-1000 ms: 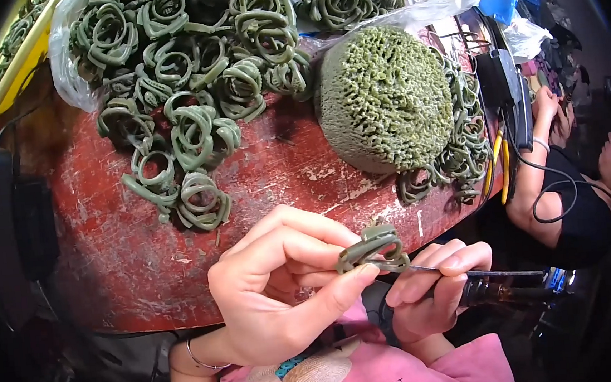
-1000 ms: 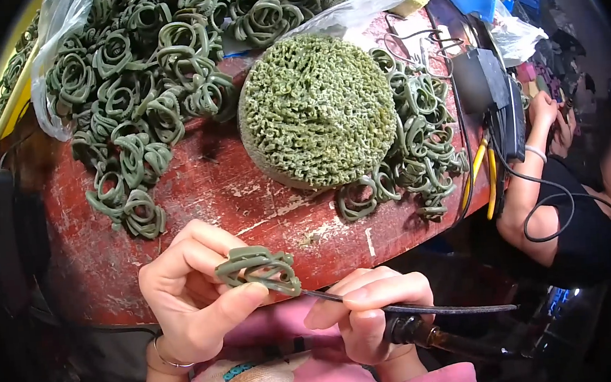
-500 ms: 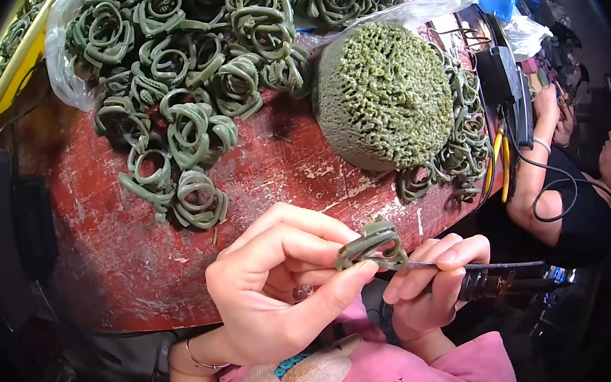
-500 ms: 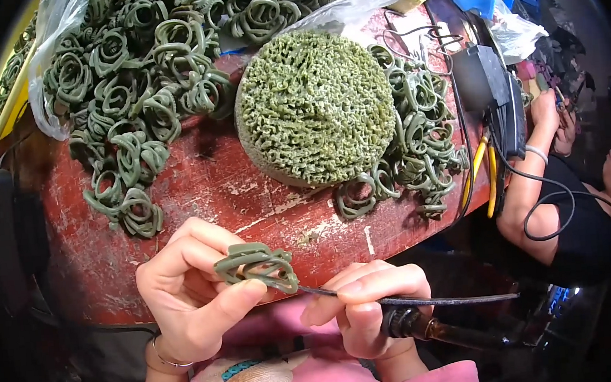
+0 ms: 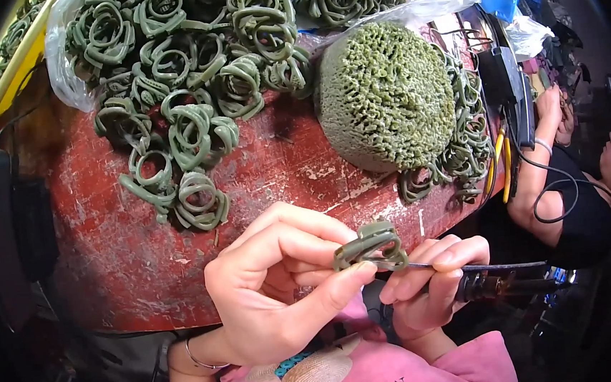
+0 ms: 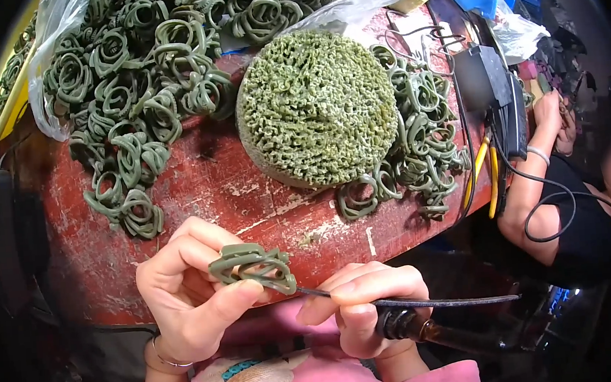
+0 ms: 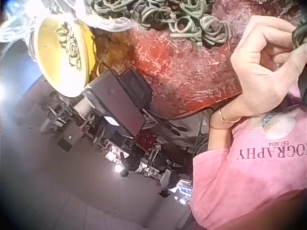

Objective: Fusing and trimming green wax decorative elements using a heated tool and scissors.

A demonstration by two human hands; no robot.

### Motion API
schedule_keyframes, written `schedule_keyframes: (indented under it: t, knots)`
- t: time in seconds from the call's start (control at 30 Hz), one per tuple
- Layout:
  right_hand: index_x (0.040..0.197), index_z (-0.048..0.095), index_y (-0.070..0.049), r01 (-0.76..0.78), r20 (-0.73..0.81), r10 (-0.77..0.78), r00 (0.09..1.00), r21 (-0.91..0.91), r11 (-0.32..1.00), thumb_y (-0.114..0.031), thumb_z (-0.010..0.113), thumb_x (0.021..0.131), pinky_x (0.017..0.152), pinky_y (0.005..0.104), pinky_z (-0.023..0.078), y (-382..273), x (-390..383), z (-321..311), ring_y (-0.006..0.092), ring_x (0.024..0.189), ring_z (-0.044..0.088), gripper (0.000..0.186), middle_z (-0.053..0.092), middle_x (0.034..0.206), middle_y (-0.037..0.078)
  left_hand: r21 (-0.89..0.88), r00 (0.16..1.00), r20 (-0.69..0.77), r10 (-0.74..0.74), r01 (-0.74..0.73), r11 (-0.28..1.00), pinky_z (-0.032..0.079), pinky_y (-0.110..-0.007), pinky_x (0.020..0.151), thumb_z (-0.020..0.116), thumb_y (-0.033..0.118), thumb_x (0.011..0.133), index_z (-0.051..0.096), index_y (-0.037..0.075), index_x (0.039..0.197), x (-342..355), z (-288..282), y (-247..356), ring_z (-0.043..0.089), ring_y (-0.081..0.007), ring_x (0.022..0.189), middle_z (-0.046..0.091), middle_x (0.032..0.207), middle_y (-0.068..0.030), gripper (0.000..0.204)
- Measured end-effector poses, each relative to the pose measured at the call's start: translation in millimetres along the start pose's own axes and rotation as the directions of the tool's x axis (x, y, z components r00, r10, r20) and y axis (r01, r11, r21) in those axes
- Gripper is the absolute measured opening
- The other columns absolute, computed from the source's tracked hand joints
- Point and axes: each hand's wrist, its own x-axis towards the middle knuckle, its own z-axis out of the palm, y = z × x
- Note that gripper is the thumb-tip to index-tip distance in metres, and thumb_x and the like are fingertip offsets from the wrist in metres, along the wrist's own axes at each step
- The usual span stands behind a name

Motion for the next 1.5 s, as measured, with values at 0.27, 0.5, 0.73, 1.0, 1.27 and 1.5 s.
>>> schedule_keyframes:
  t: [0.27, 0.5, 0.73, 1.0, 1.27, 1.5]
  knots:
    - [0.080, 0.049, -0.005, -0.040, 0.004, 0.040, 0.999, -0.009, 0.999, -0.019, 0.053, 0.080, 0.048, 0.0291, 0.048, -1.5, 0.2, 1.9, 0.0201, 0.052, 0.059, 0.014, 0.058, 0.057, 0.013, -0.012, 1.000, 0.022, -0.017, 0.017, 1.000, 0.046, -0.018, 0.061, 0.059, -0.012, 0.068, 0.052, -0.007, 0.076, 0.6, -2.0, 1.6, 0.055, -0.0118, 0.074, 0.051, 0.090, -0.0160, 0.011]
    - [0.080, 0.048, -0.004, -0.038, 0.045, 0.039, 0.998, -0.021, 0.999, -0.018, 0.052, 0.081, 0.048, 0.0297, 0.048, 1.0, -4.0, -0.1, 0.0202, 0.052, 0.059, 0.014, 0.058, 0.057, 0.014, -0.023, 0.999, 0.036, -0.016, 0.017, 1.000, 0.046, -0.018, 0.061, 0.058, -0.012, 0.069, 0.052, -0.007, 0.076, -0.5, -3.0, 2.3, 0.055, -0.0115, 0.074, 0.050, 0.091, -0.0155, 0.011]
    - [0.091, 0.043, -0.006, 0.086, 0.073, -0.083, 0.994, -0.036, 0.996, -0.018, 0.050, 0.083, 0.049, 0.0283, 0.048, 5.5, -10.4, -1.2, 0.0194, 0.053, 0.059, 0.016, 0.058, 0.060, 0.012, 0.033, 0.998, 0.061, 0.013, -0.015, 0.999, 0.046, -0.018, 0.062, 0.058, -0.012, 0.068, 0.053, -0.007, 0.076, 0.1, -4.2, 3.8, 0.056, -0.0122, 0.075, 0.050, 0.091, -0.0151, 0.011]
    - [0.093, 0.041, -0.006, 0.121, 0.130, -0.108, 0.986, -0.097, 0.988, -0.014, 0.050, 0.082, 0.053, 0.0281, 0.049, 3.0, -8.2, -2.0, 0.0209, 0.060, 0.061, 0.017, 0.059, 0.065, 0.013, -0.018, 0.998, 0.068, -0.010, 0.011, 1.000, 0.048, -0.020, 0.064, 0.059, -0.011, 0.068, 0.053, -0.007, 0.077, 0.2, -6.5, 3.7, 0.057, -0.0145, 0.078, 0.051, 0.090, -0.0147, 0.011]
    - [0.093, 0.043, -0.004, 0.125, 0.219, -0.105, 0.970, -0.084, 0.989, -0.007, 0.054, 0.079, 0.056, 0.0293, 0.049, 2.0, -7.9, -7.7, 0.0222, 0.064, 0.061, 0.018, 0.060, 0.072, 0.015, -0.042, 0.994, 0.104, -0.015, 0.020, 0.999, 0.049, -0.021, 0.068, 0.059, -0.011, 0.069, 0.054, -0.006, 0.078, -0.4, -7.3, 2.1, 0.056, -0.0147, 0.080, 0.051, 0.091, -0.0142, 0.011]
    - [0.085, 0.033, -0.008, 0.171, 0.140, -0.129, 0.982, -0.348, 0.922, -0.027, 0.041, 0.087, 0.042, 0.0198, 0.039, 0.8, -2.5, 12.8, 0.0115, 0.038, 0.047, 0.021, 0.047, 0.042, 0.003, -0.067, 0.994, 0.102, -0.031, 0.038, 0.997, 0.048, -0.021, 0.067, 0.058, -0.011, 0.070, 0.054, -0.006, 0.079, -0.1, -6.7, 2.6, 0.056, -0.0145, 0.079, 0.051, 0.091, -0.0148, 0.011]
